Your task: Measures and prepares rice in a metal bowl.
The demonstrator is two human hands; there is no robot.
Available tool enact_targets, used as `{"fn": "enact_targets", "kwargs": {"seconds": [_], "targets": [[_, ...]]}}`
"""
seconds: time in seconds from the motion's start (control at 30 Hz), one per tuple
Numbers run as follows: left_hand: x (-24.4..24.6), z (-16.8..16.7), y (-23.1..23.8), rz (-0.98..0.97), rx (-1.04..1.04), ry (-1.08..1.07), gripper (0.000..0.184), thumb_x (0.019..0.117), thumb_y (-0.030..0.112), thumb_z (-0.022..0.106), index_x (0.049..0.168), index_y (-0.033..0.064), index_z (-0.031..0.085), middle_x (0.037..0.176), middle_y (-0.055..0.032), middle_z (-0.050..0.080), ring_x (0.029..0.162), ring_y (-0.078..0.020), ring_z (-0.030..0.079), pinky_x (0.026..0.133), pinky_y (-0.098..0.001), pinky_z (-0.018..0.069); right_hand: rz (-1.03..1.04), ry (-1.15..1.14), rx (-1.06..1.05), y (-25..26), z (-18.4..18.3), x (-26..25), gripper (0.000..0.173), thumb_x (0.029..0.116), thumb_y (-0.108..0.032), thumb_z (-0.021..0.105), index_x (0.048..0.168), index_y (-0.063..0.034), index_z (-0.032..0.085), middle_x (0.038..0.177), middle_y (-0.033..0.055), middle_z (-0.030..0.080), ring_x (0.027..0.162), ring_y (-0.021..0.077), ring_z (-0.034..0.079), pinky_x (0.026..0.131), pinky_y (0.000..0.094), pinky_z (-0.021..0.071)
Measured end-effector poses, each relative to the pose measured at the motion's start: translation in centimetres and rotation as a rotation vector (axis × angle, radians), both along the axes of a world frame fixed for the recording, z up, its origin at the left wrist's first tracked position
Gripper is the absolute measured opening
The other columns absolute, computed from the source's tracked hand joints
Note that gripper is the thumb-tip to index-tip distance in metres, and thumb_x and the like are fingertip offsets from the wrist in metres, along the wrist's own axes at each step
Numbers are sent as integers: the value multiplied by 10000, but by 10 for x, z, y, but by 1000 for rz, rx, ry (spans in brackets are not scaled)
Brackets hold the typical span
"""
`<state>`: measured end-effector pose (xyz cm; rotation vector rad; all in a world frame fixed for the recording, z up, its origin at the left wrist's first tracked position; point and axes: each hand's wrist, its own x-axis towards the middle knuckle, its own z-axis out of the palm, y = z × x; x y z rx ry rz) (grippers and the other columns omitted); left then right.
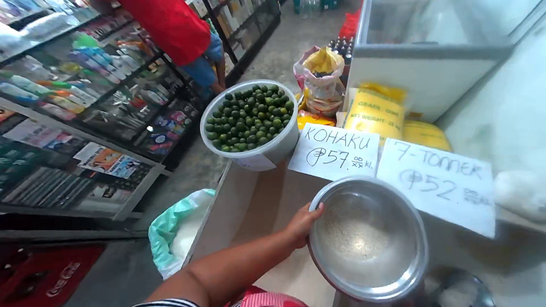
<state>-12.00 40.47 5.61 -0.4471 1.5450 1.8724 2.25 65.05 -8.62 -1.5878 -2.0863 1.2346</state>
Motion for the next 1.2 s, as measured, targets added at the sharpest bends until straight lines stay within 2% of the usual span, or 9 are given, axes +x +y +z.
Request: {"fn": "enact_targets", "kwargs": {"seconds": [0.1, 0.13, 0.17, 0.3, 0.37, 0.63, 0.83, 1.0, 1.2], "targets": [[2, -3, 4, -13, 16, 8, 395, 1104, 277, 448, 1424, 46, 448, 1121, -152, 696, 977, -221, 719, 856, -397, 611, 98, -111, 187, -3, 16, -4, 325, 1046, -98, 511, 1124, 182, 655, 1115, 367, 677, 1074, 457, 678, 985, 523, 516], [2, -2, 4, -11, 19, 14, 388, 1102, 272, 452, 1415, 42, 454, 1113, -152, 695, 969, -220, 719, 849, -395, 611, 216, -293, -184, 5, 73, -18, 379, 1099, -108, 422, 1357, 149, 526, 1393, 318, 566, 1322, 375, 548, 1132, 441, 396], [3, -1, 3, -10, 16, 14, 379, 1102, 269, 453, 1404, 41, 457, 1099, -150, 694, 957, -217, 719, 840, -391, 611, 159, -304, -296, 2, 90, -28, 385, 1100, -92, 419, 1400, 141, 482, 1449, 306, 521, 1361, 359, 507, 1150, 422, 372], [3, 6, -15, -10, -20, -11, 387, 1106, 295, 445, 1415, 62, 463, 1085, -144, 702, 947, -221, 724, 830, -394, 615, 274, -527, -157, 25, -13, -5, 431, 1114, -161, 393, 1486, 49, 444, 1504, 320, 456, 1392, 450, 476, 1140, 548, 400], [3, 8, -30, -2, -54, -29, 413, 1108, 319, 438, 1440, 74, 453, 1111, -154, 701, 970, -236, 722, 844, -409, 612, 261, -515, 124, 35, -92, 13, 473, 1003, -178, 604, 1422, 30, 533, 1393, 362, 532, 1268, 519, 558, 1038, 629, 475], [8, 10, -65, 33, -105, -18, 402, 1105, 311, 444, 1426, 69, 455, 1107, -149, 702, 963, -230, 726, 834, -403, 617, 291, -644, -1, 50, -103, -4, 635, 956, -290, 710, 1473, -3, 477, 1431, 339, 510, 1305, 493, 538, 1045, 612, 470], [6, 3, -60, 64, -87, 6, 411, 1120, 294, 390, 1452, 53, 414, 1116, -137, 704, 968, -217, 728, 827, -396, 627, 194, -257, -307, 46, -100, 14, 562, 988, -148, 671, 1469, 59, 468, 1465, 321, 493, 1366, 438, 488, 1135, 589, 388], [10, 0, -54, 87, -143, 21, 370, 1122, 312, 364, 1390, 92, 492, 1055, -105, 724, 921, -194, 734, 776, -384, 632, -242, 262, -819, 29, -89, 25, 484, 1056, -83, 477, 1521, -52, 349, 1153, 160, 572, 875, 202, 621, 757, 368, 562], [22, 1, -71, 89, -151, 63, 408, 1118, 376, 353, 1461, 172, 436, 1143, -85, 705, 992, -199, 723, 821, -416, 627, -457, 663, -932, 19, -76, 45, 401, 1097, -138, 388, 1495, -131, 337, 1279, 138, 528, 1085, 274, 623, 904, 466, 564]]}}
